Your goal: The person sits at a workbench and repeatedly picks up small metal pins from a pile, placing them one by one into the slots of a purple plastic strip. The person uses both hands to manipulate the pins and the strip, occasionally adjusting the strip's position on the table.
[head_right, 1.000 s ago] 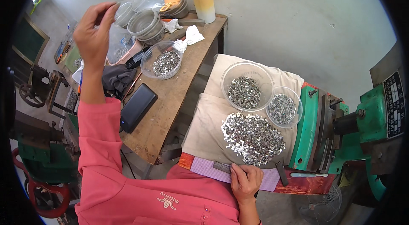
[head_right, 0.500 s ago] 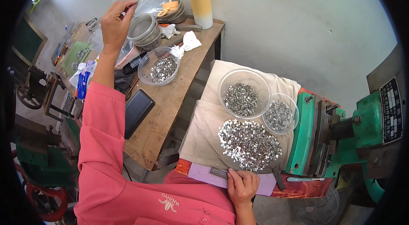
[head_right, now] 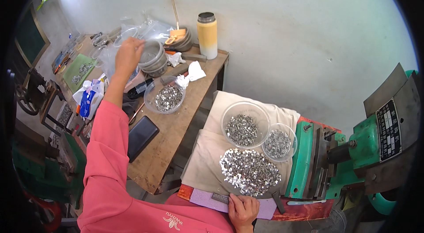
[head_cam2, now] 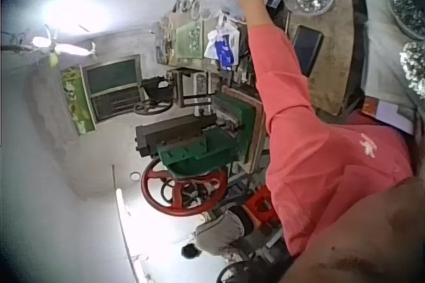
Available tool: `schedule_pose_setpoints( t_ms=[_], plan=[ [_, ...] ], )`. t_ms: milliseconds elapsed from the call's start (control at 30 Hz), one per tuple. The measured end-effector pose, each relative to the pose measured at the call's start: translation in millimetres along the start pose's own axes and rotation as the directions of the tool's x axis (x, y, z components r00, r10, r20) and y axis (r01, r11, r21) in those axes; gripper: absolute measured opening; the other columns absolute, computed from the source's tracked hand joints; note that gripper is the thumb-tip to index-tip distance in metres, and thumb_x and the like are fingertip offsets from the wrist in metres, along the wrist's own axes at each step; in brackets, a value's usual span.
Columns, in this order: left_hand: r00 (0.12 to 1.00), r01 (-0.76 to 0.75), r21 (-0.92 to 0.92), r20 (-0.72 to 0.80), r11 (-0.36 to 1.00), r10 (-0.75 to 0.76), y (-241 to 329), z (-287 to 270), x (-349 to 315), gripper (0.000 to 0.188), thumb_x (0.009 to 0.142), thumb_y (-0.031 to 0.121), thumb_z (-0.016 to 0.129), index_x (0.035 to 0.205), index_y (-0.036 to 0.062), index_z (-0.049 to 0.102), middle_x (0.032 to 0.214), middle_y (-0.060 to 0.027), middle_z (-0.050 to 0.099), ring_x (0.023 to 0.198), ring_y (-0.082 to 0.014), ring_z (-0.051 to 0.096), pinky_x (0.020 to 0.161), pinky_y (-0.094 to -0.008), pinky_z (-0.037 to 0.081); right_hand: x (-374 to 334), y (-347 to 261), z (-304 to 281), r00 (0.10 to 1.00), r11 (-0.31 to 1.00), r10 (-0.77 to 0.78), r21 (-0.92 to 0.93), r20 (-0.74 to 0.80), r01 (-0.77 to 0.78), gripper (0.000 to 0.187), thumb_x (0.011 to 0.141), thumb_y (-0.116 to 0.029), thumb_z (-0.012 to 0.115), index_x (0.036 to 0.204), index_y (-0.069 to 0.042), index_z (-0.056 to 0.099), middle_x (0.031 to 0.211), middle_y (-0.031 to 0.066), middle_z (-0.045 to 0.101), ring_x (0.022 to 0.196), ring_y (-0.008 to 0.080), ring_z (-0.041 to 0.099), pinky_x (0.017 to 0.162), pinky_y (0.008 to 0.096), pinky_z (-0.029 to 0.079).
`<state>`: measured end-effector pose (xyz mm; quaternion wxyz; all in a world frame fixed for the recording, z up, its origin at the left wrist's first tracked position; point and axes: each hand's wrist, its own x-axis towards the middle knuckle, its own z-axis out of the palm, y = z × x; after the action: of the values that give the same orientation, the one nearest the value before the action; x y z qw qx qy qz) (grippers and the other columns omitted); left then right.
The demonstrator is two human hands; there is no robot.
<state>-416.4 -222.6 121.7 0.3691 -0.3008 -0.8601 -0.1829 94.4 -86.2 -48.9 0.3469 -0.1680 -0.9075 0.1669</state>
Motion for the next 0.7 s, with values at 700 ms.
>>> schedule_pose_setpoints(
  t_ms=[700],
  plan=[
    [0.743,0.292,-0.73,0.58,0.618,0.334,186,-126,-259,0.019,0.08,0.0,0.072,0.098,0.0026,0.073,0.086,-0.0097,0.066,0.074,-0.0259,0.066,0.065,-0.0354,0.053,45,9,-6,0.988,0.991,0.06,0.11,0.14,-0.076,0.019,0.076,-0.005,0.079,0.094,-0.01,0.075,0.084,0.0024,0.062,0.078,0.0228,0.058,0.07,0.0362,0.043]
  ],
)
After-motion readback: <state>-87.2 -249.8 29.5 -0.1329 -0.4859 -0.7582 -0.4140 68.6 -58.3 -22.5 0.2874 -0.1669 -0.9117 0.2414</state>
